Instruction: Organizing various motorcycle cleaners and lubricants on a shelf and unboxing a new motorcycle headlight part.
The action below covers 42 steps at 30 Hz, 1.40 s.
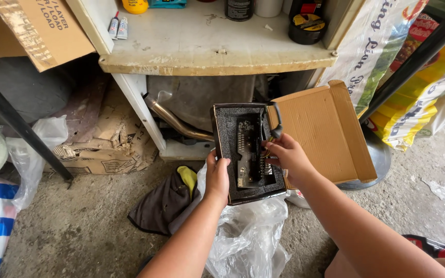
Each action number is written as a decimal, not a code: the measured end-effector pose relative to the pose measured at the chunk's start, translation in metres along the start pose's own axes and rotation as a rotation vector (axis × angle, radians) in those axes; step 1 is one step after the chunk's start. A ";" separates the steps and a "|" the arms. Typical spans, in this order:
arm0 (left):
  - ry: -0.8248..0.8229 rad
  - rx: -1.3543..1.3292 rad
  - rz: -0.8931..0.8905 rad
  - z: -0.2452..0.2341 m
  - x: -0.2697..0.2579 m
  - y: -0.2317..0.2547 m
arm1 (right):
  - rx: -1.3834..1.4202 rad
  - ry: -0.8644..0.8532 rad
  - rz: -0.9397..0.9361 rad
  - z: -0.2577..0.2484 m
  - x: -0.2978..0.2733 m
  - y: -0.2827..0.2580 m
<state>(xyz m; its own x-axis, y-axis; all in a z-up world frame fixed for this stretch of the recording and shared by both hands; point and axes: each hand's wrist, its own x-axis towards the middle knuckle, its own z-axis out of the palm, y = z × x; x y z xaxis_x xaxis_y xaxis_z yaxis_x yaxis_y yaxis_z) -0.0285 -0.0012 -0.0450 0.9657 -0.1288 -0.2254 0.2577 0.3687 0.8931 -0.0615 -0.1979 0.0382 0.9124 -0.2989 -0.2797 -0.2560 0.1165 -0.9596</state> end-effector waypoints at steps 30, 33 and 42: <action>-0.029 -0.070 0.026 0.005 -0.008 0.021 | 0.546 -0.273 0.124 -0.084 0.020 0.002; -0.023 -0.070 -0.052 0.007 -0.018 0.040 | 0.141 -0.141 0.150 -0.051 0.002 -0.029; -0.118 -0.242 -0.144 0.013 -0.022 0.036 | -0.530 0.045 -0.210 0.022 -0.034 -0.034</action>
<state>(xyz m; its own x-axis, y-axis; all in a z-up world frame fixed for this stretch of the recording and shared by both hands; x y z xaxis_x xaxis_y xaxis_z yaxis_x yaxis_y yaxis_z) -0.0407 0.0033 -0.0026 0.9119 -0.2965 -0.2837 0.4056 0.5456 0.7334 -0.0763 -0.1714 0.0813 0.9493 -0.3060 -0.0714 -0.2068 -0.4376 -0.8751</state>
